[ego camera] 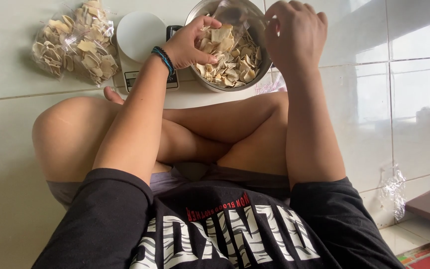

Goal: Manually transferring dried snack pieces from a large pot into individual plastic bags for packaging.

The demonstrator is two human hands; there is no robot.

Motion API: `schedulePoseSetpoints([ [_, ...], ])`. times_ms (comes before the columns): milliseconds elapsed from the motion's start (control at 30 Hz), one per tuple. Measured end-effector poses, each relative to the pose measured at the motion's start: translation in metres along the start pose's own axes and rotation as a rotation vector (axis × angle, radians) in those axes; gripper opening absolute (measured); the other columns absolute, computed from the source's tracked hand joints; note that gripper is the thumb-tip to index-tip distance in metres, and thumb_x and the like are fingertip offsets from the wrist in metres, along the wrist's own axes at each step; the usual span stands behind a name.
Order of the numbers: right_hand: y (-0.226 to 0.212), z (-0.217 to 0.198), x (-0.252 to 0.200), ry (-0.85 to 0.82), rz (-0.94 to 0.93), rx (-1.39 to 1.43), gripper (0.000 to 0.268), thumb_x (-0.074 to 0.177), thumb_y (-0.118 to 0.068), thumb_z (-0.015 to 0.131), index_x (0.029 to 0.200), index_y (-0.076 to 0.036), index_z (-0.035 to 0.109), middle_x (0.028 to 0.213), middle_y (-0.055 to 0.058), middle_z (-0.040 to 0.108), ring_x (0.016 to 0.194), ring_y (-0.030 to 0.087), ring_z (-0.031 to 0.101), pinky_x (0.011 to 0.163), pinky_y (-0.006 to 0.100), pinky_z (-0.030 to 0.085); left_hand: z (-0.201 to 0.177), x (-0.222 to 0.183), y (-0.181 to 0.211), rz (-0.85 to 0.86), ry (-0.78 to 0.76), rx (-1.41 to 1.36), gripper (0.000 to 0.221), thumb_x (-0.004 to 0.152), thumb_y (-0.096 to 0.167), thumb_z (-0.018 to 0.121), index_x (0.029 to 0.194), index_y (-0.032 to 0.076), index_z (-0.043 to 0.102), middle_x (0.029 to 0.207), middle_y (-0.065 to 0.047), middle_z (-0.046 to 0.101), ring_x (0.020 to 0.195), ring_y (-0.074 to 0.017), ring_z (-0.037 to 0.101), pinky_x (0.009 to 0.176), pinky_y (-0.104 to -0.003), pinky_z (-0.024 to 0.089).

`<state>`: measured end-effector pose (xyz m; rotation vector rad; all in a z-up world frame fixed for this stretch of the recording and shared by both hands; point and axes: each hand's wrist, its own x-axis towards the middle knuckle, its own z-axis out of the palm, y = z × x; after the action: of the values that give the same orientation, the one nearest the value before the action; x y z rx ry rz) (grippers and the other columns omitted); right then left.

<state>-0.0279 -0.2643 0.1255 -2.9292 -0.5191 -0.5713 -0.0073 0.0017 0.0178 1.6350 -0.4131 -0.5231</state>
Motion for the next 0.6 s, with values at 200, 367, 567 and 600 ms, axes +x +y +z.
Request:
schedulePoseSetpoints([
  [200,0.017,-0.002,-0.001,0.277,-0.042,-0.113,0.018,0.081,-0.008,0.062,0.092,-0.02,0.072,0.077,-0.003,0.062,0.07,0.023,0.057,0.064,0.037,0.038,-0.009,-0.002,-0.001,0.056,0.008,-0.248,0.063,0.081,0.015,0.085,0.132,0.023,0.05,0.13,-0.014,0.062,0.107,-0.0222,0.069,0.079,-0.032,0.067],
  [367,0.028,0.002,-0.003,0.163,0.084,0.105,0.028,0.085,-0.006,0.056,0.101,-0.02,0.075,0.085,-0.003,0.072,0.076,0.021,0.068,0.067,0.039,0.043,-0.031,-0.015,0.021,0.01,0.204,-0.194,0.094,0.074,0.082,0.059,0.137,0.013,0.048,0.122,-0.011,0.065,0.094,-0.0144,0.074,0.066,-0.018,0.066],
  [567,0.025,0.001,-0.004,-0.031,0.255,0.315,0.027,0.087,-0.012,0.054,0.104,-0.019,0.075,0.08,-0.002,0.066,0.071,0.02,0.058,0.056,0.038,0.042,-0.089,-0.017,-0.037,-0.103,0.862,-0.161,0.026,0.093,0.028,0.053,0.116,0.021,0.061,0.118,0.0,0.072,0.106,-0.0159,0.074,0.081,-0.029,0.072],
  [600,0.025,0.001,-0.004,-0.05,0.29,0.333,0.028,0.087,-0.013,0.053,0.104,-0.02,0.075,0.08,-0.002,0.065,0.073,0.019,0.058,0.058,0.037,0.042,-0.096,-0.019,-0.047,-0.134,0.965,-0.129,0.025,0.089,0.033,0.055,0.109,0.023,0.064,0.111,0.002,0.074,0.1,-0.0152,0.074,0.078,-0.03,0.07],
])
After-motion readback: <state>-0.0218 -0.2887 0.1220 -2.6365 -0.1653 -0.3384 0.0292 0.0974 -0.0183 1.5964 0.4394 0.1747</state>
